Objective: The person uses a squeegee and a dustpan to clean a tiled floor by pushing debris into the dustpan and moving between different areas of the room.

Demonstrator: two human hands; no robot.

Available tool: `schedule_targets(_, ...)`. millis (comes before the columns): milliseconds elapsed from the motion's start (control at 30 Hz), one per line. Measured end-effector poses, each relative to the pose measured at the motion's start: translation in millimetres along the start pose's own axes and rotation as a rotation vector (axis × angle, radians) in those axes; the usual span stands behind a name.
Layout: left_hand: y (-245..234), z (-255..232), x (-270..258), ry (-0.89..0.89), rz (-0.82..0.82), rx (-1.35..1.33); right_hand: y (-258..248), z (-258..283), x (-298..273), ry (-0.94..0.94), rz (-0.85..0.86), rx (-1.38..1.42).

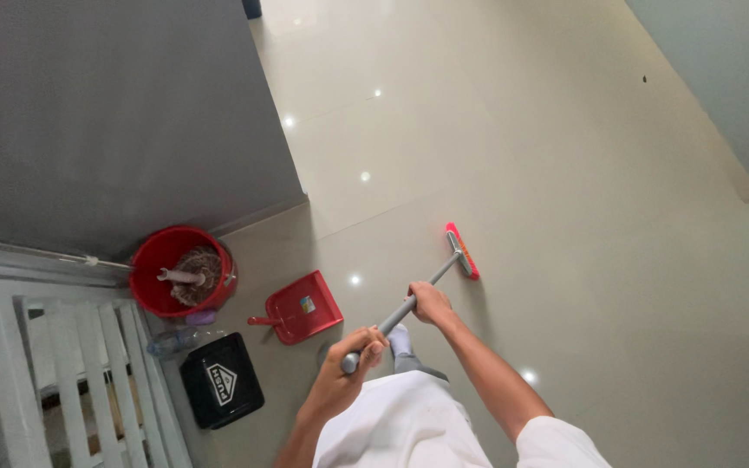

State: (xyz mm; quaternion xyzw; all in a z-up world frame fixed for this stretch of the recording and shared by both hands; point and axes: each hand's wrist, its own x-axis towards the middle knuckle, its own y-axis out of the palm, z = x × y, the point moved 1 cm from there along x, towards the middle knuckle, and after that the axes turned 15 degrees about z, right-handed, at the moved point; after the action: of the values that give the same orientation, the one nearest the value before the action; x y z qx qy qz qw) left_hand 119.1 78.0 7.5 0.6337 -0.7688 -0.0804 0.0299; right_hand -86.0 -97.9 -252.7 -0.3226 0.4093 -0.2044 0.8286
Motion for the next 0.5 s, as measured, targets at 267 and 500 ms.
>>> schedule_targets(267,30,-25,10,-0.010,-0.321,0.120,1,24,-18,-0.229,-0.065,0.158)
schedule_targets(500,65,-73,2,0.143,-0.539,0.134,-54,75,-70,-0.309,0.231,0.225)
